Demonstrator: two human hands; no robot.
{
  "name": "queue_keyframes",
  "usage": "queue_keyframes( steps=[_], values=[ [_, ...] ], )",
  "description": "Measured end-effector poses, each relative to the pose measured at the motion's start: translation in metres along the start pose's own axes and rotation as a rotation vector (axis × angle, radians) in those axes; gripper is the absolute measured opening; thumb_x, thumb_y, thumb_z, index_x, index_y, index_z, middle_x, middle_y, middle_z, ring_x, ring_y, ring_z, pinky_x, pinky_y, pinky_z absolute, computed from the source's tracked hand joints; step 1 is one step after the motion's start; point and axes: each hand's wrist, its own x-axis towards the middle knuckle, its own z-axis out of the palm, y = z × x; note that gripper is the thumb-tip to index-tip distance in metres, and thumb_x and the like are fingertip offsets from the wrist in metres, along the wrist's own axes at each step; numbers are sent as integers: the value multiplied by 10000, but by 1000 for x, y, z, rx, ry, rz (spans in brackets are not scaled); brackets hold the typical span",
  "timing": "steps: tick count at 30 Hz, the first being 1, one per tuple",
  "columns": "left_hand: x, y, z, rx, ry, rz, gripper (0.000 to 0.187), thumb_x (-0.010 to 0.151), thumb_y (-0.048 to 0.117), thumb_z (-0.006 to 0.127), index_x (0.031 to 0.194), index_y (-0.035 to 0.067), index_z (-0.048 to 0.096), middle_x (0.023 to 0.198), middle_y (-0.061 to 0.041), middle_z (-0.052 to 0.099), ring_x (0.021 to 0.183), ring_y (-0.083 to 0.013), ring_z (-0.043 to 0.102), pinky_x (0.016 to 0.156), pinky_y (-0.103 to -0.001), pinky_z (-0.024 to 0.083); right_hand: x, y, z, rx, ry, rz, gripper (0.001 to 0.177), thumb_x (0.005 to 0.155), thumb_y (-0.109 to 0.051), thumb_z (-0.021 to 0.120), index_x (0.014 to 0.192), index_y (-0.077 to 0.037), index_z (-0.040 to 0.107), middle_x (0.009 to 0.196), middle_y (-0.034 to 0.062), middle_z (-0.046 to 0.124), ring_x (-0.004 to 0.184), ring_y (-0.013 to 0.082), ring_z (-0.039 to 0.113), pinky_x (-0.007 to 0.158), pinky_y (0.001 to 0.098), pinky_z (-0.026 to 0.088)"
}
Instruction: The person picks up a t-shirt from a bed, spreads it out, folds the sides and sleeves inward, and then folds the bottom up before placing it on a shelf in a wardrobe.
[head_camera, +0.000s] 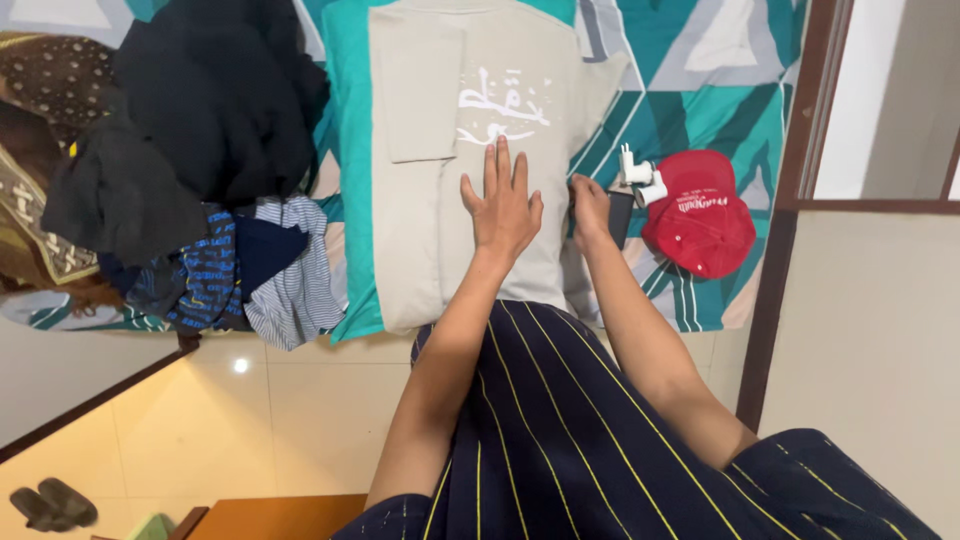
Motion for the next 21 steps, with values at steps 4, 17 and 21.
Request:
queue_keyframes(
  steps=[4, 17, 21],
  values=[
    [0, 14, 10, 55, -62, 65, 710, 906, 410, 635, 1524, 115, 450, 1682, -146, 194, 1552, -282, 185, 1127, -721, 180, 16, -7, 1, -2, 21, -118, 433, 941, -270, 689, 1275, 6, 671, 1134, 63, 684, 989, 147, 584, 883, 280, 471],
    [39, 48, 32, 41, -117, 44, 686, 910, 378, 622, 1529, 151, 433, 1686, -114, 156, 1562, -280, 117, 1152, -725, 123, 64, -57, 3, -37, -65, -79, 553, 914, -238, 651, 1413, -29, 533, 1372, 120, 624, 1255, 240, 572, 950, 313, 457],
    [48, 55, 39, 53, -116, 32, 676, 898, 374, 631, 1517, 166, 460, 1689, -102, 167, 1565, -280, 119, 1156, -728, 129, 80, -70, 4, -84, -67, -10, 545, 925, -247, 639, 1429, -60, 549, 1357, 153, 632, 1202, 275, 562, 900, 406, 409]
  ],
)
